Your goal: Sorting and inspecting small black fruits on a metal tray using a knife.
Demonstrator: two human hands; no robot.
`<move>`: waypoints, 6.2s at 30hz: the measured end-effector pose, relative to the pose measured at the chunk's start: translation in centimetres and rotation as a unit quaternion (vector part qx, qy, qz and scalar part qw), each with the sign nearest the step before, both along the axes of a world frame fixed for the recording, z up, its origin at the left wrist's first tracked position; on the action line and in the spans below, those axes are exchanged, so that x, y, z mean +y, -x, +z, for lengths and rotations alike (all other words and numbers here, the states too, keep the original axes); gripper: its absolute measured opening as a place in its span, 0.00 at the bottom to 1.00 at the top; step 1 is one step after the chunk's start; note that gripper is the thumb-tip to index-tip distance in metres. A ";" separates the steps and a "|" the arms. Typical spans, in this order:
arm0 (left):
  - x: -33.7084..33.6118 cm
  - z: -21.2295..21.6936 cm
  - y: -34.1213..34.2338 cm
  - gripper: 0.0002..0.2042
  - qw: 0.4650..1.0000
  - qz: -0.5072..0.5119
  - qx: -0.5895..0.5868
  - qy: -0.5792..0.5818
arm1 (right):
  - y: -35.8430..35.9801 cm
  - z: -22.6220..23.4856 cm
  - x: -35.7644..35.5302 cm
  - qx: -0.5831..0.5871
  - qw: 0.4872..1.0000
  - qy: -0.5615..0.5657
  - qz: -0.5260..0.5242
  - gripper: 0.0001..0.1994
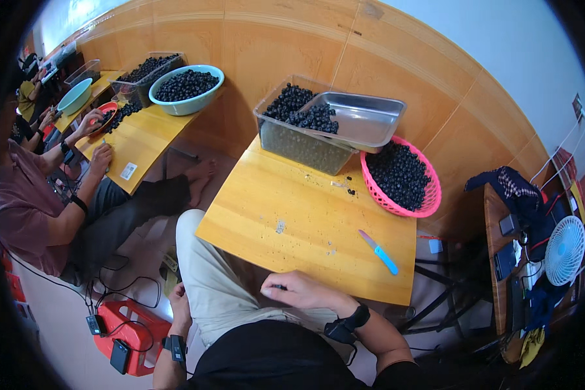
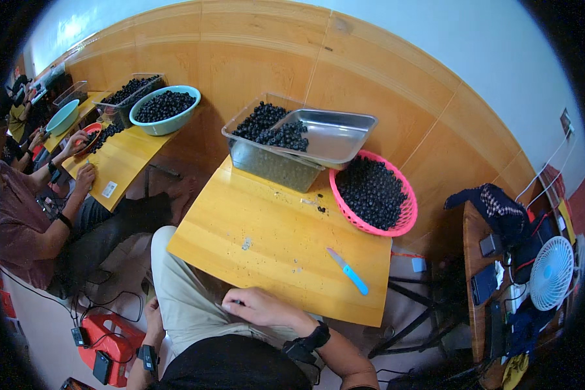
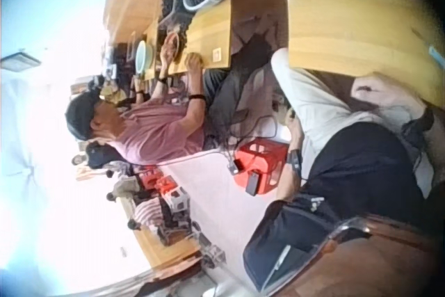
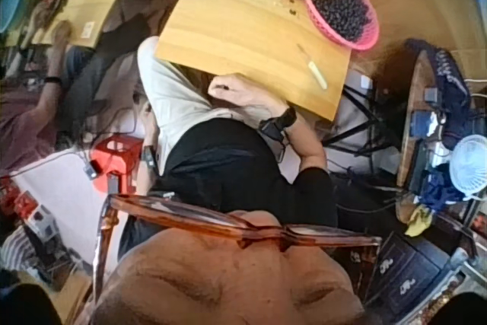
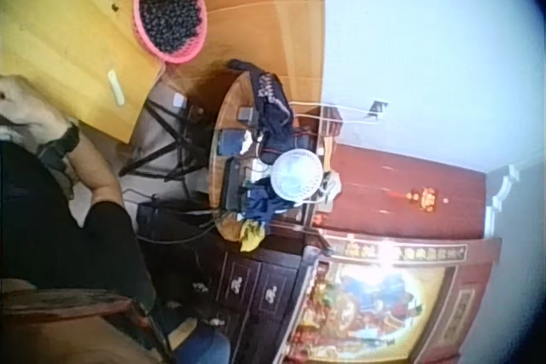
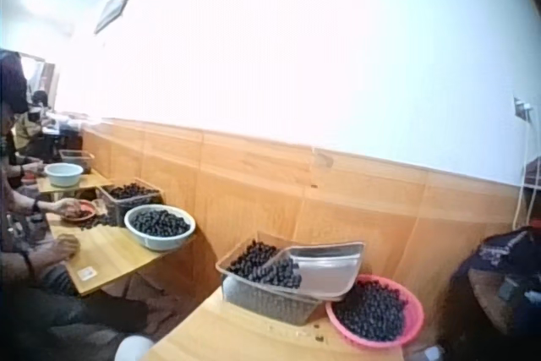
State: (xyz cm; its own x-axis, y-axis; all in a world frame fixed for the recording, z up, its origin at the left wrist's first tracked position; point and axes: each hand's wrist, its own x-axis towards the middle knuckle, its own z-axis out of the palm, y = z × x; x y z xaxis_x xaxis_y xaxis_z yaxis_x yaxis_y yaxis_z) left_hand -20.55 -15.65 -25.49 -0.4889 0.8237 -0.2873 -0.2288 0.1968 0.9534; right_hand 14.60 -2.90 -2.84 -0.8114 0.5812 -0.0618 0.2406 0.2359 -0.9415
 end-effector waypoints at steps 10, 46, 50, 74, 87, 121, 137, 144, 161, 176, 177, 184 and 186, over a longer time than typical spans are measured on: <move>0.1 2.2 -0.8 0.08 1.000 0.006 0.028 -0.008 | -1.8 5.2 11.6 -0.068 0.961 -0.169 -0.209 0.12; 3.6 2.0 -1.4 0.07 0.999 -0.040 0.004 -0.010 | -8.3 13.2 21.3 -0.440 0.629 -0.594 -0.243 0.12; 4.2 3.1 -1.3 0.07 0.998 -0.057 0.025 -0.025 | -8.2 12.7 21.5 -0.429 0.626 -0.598 -0.258 0.10; 7.2 6.4 -0.6 0.12 0.994 0.011 0.053 -0.094 | -10.9 -3.4 17.0 -0.319 0.746 -0.417 -0.408 0.22; 7.5 7.1 -0.8 0.12 0.995 0.016 0.056 -0.077 | -5.1 5.2 15.1 -0.249 0.734 -0.521 -0.357 0.18; 5.3 7.8 -1.8 0.09 0.996 0.011 0.053 -0.070 | -10.8 16.0 13.9 -0.208 0.622 -0.642 -0.397 0.13; 5.1 11.3 -2.8 0.10 0.993 -0.011 0.060 -0.102 | -7.8 13.9 7.7 -0.139 0.695 -0.585 -0.394 0.14; 6.5 13.0 -2.9 0.10 0.991 -0.026 0.020 -0.133 | -7.0 12.2 6.3 -0.080 0.733 -0.606 -0.299 0.11; 8.6 19.8 -5.6 0.21 0.973 -0.160 -0.070 -0.150 | -6.3 9.5 1.5 -0.162 0.734 -0.651 -0.107 0.08; 7.4 18.1 -6.1 0.04 0.964 -0.197 -0.141 -0.105 | -8.1 5.6 3.2 -0.147 0.748 -0.640 -0.103 0.06; 7.3 18.5 -6.5 0.04 0.961 -0.207 -0.147 -0.107 | -8.4 5.3 3.5 -0.168 0.745 -0.634 -0.118 0.06; 6.8 18.3 -9.7 0.04 0.946 -0.247 -0.185 -0.095 | -8.5 2.8 5.3 -0.256 0.760 -0.563 -0.198 0.08; 6.7 17.2 -10.6 0.04 0.937 -0.300 -0.151 -0.094 | -8.2 2.5 5.4 -0.268 0.744 -0.571 -0.220 0.10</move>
State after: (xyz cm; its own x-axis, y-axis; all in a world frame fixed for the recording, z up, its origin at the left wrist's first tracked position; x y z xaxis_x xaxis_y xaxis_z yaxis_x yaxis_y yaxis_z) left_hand -9.95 -8.92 -8.32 0.1596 0.9741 -0.1604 -0.3953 0.2119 0.8937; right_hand 22.84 2.55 -0.38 -0.5631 0.7054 0.4305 0.8004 0.5952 0.0716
